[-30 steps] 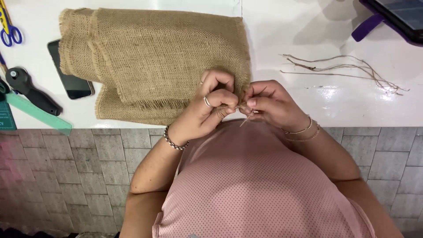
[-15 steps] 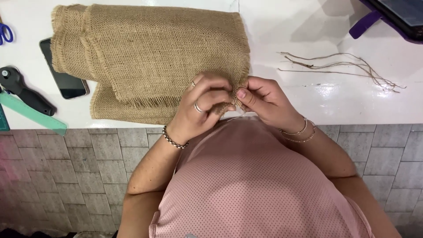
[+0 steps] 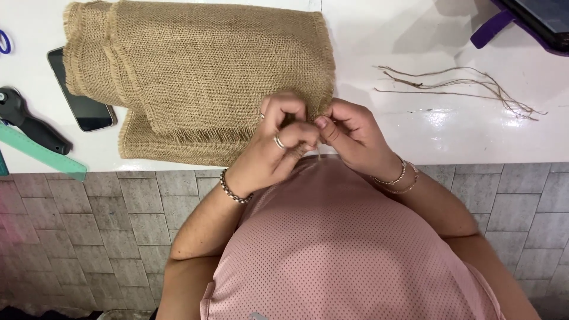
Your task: The person repeatedly pulls loose threads from the frayed edge of a folded burlap fabric on a white table. They gather the removed threads and place them on the table surface.
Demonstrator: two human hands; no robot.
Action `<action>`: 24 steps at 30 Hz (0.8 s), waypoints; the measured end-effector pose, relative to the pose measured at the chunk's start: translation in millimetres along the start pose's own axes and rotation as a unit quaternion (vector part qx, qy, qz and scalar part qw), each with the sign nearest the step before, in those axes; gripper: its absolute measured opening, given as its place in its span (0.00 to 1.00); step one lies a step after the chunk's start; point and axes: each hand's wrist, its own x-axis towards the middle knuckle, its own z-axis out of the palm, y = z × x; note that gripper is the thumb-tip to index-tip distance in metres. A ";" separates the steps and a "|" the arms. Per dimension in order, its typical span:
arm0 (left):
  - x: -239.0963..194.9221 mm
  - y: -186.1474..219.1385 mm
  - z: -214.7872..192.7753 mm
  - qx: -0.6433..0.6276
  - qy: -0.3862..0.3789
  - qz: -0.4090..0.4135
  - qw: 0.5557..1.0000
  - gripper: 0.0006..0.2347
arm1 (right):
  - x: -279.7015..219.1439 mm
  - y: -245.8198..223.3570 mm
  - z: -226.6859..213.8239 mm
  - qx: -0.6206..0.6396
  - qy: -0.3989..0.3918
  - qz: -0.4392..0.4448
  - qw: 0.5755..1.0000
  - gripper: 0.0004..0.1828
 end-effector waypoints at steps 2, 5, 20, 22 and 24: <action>-0.3 1.8 -3.9 -0.080 -0.017 -0.053 0.995 0.05 | 1.3 2.2 -1.2 -0.025 0.005 -0.026 0.999 0.16; 1.2 -0.2 -5.9 -0.182 -0.029 -0.075 0.980 0.06 | -2.2 8.0 4.0 0.017 0.002 -0.013 1.000 0.15; -0.8 6.9 -8.3 -0.003 0.006 -0.049 0.999 0.06 | -4.6 20.9 2.5 0.064 -0.029 0.103 0.992 0.08; -2.3 4.6 -8.6 -0.051 -0.015 -0.061 0.997 0.06 | -6.5 32.1 1.5 0.055 -0.055 0.124 0.989 0.10; -5.6 1.8 -7.1 -0.090 -0.037 -0.075 0.992 0.06 | -9.8 42.5 0.6 0.048 -0.086 0.144 0.985 0.13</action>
